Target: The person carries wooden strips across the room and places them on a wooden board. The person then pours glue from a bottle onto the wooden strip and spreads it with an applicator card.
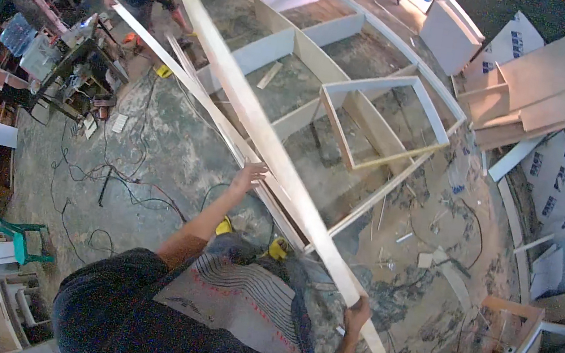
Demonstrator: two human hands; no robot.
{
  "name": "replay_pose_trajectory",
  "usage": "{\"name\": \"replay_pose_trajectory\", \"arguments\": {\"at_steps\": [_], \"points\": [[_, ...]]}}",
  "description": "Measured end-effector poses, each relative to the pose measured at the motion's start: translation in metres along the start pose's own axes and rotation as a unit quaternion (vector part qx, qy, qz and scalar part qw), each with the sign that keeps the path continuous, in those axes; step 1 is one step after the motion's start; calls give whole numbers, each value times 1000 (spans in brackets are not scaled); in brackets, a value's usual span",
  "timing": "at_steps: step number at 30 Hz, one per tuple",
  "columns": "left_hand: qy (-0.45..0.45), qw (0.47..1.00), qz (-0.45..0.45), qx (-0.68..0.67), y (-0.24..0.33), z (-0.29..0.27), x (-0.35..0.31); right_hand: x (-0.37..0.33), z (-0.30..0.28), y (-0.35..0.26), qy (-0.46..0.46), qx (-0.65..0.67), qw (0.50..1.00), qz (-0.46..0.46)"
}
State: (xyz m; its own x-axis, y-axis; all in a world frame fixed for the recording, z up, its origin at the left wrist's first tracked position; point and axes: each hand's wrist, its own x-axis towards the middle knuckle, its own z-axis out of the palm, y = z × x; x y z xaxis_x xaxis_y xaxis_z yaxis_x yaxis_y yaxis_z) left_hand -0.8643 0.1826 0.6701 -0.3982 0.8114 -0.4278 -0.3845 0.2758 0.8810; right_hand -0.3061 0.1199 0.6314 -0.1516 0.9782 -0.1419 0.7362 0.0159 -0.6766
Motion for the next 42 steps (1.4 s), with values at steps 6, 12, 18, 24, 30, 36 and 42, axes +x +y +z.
{"name": "replay_pose_trajectory", "arguments": {"at_steps": [6,12,18,24,30,36,42], "points": [[109,985,-131,-7,-101,-53,28,143,36,-23,138,-90,986,-6],[112,965,-227,71,-98,-99,71,372,154,-59,108,-90,987,77],[160,935,-313,-52,-281,-218,306,623,444,7,102,-241,962,73],[147,930,-256,-219,-481,-183,561,778,667,158,24,-209,976,51],[50,847,-234,-475,-520,-175,685,821,816,188,29,-248,965,76],[112,875,-272,-384,-533,-132,671,783,785,239,50,-295,954,27],[119,900,-263,-328,-508,-74,622,656,659,270,-196,10,971,136]]}}
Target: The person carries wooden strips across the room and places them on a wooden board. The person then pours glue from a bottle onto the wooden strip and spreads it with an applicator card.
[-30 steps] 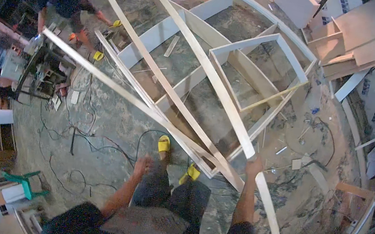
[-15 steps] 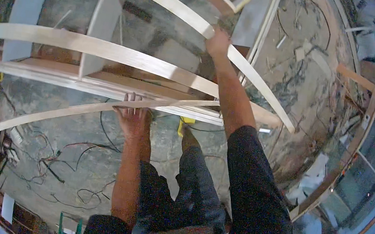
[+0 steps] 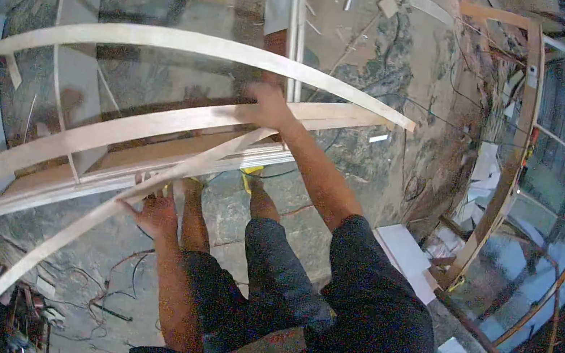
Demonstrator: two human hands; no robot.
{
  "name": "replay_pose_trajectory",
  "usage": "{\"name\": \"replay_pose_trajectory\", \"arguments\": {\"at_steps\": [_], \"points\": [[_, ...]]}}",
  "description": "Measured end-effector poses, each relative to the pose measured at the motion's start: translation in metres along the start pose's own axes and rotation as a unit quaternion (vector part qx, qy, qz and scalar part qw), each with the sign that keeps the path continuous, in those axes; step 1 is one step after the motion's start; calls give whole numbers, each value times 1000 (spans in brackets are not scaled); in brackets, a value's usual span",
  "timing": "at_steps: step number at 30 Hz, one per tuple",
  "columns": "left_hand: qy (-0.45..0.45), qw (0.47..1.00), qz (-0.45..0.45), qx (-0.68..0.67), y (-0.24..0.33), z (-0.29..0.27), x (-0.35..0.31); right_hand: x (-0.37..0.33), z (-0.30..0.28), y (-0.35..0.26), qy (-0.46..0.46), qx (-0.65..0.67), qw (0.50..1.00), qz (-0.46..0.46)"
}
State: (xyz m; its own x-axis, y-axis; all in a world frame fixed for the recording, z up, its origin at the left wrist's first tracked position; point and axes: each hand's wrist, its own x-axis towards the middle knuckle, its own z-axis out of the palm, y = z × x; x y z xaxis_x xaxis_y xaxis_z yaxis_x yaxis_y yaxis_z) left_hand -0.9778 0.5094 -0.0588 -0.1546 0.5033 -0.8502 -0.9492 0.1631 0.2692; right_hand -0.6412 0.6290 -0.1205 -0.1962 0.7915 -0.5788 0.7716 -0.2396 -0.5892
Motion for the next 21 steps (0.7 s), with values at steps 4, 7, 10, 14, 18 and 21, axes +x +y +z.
{"name": "replay_pose_trajectory", "arguments": {"at_steps": [4,7,10,14,18,21], "points": [[70,995,68,30,-35,10,-40,-67,-7,57,-40,-110,992,46],[139,987,72,46,-52,-10,-82,-85,-7,92,-166,-160,970,73],[159,980,108,55,-71,-23,-132,-134,-17,71,-239,-60,968,46],[105,983,138,65,-89,-40,-186,-203,-16,95,-192,-46,979,-43],[-67,986,97,118,-147,-98,-231,-303,-68,47,-232,-10,970,-72],[-121,976,-40,178,-249,-80,-304,-371,-113,11,-185,57,976,-97]]}}
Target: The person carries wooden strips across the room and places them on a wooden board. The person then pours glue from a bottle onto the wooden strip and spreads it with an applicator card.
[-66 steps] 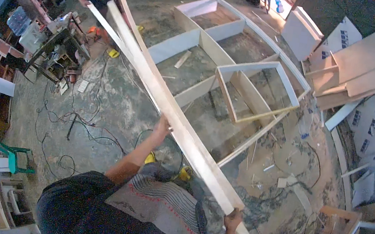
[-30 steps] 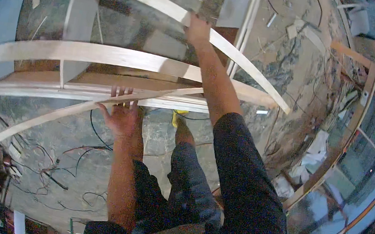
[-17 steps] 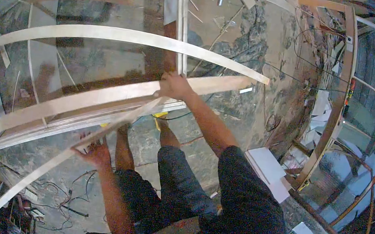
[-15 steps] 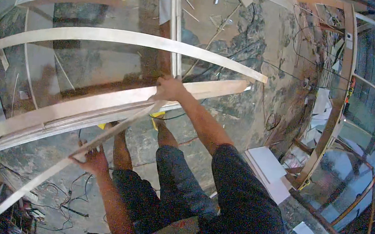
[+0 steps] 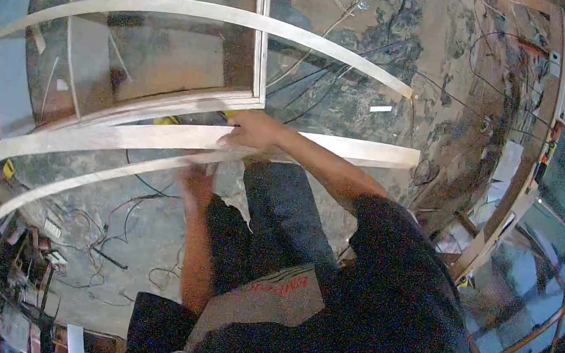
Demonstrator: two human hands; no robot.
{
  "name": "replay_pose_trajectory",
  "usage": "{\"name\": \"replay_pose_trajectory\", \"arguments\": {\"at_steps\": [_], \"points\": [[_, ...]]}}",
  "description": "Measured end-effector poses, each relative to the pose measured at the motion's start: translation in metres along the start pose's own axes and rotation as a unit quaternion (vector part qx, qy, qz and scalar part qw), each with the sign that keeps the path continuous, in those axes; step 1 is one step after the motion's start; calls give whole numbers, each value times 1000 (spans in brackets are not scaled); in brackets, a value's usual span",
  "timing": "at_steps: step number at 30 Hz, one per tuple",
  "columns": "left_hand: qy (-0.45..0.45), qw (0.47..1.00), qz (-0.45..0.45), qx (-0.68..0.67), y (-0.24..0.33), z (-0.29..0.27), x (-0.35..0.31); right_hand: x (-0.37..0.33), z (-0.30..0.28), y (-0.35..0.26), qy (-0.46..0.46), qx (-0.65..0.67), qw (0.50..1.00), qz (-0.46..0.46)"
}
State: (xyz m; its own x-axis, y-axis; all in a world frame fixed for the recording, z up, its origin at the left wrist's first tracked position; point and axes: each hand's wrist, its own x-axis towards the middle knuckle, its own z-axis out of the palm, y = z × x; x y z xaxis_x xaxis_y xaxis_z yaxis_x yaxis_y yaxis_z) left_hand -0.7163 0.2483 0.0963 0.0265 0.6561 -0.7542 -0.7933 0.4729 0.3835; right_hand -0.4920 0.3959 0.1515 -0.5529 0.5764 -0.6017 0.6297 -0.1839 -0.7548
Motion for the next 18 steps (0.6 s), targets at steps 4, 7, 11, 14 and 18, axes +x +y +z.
{"name": "replay_pose_trajectory", "arguments": {"at_steps": [4,7,11,14,18], "points": [[-94,993,-65,-4,-81,79,-104,-89,-17,-60,-46,17,999,9],[-106,993,-42,12,-71,137,-188,-165,-16,-100,-60,129,989,-41],[-79,989,40,119,-71,152,-293,-273,-2,-149,-22,36,994,-96],[-70,995,33,67,-68,141,-373,-366,6,-197,-72,-16,996,-46],[-79,997,10,9,-60,115,-487,-481,58,-214,-114,-39,993,-2]]}}
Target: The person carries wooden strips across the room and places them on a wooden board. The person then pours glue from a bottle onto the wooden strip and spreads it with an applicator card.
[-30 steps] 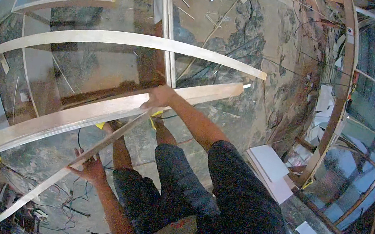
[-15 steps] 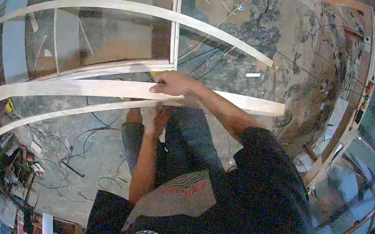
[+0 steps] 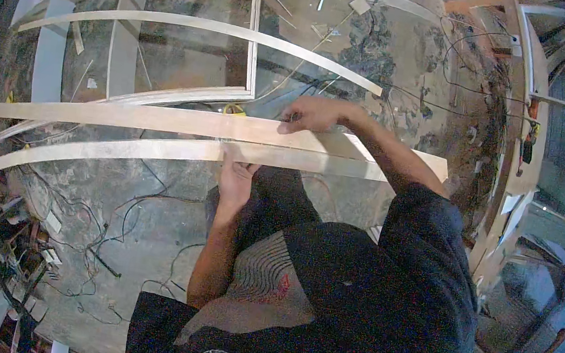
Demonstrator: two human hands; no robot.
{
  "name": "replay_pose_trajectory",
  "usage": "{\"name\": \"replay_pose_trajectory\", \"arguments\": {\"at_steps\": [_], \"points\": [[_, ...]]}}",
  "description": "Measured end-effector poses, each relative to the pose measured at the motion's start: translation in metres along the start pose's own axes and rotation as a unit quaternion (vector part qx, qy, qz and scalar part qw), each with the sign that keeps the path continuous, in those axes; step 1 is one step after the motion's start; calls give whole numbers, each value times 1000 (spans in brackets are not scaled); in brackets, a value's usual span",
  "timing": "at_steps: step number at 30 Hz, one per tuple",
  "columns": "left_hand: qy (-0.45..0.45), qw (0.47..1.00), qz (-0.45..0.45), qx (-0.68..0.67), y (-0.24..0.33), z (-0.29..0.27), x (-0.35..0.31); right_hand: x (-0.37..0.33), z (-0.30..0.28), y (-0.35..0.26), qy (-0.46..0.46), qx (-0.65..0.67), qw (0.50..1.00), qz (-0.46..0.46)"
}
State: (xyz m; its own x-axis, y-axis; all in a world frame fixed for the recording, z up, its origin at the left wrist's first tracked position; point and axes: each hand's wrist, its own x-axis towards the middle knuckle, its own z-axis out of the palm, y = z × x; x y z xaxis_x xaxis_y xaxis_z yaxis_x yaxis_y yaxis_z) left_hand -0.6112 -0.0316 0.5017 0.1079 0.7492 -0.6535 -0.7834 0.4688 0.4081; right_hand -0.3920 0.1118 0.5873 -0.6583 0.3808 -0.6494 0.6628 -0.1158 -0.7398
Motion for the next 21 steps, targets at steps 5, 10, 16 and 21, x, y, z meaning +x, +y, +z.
{"name": "replay_pose_trajectory", "arguments": {"at_steps": [5,10,16,21], "points": [[-111,994,-9,-16,5,-41,-151,-74,127,-39,6,29,999,15],[-67,995,71,-5,-10,-57,-267,-133,242,-100,82,115,990,-10],[-82,982,143,88,-19,-46,-357,-180,251,-95,234,-42,969,-67],[-46,983,147,95,-33,-21,-390,-175,207,-90,270,-135,953,-25]]}}
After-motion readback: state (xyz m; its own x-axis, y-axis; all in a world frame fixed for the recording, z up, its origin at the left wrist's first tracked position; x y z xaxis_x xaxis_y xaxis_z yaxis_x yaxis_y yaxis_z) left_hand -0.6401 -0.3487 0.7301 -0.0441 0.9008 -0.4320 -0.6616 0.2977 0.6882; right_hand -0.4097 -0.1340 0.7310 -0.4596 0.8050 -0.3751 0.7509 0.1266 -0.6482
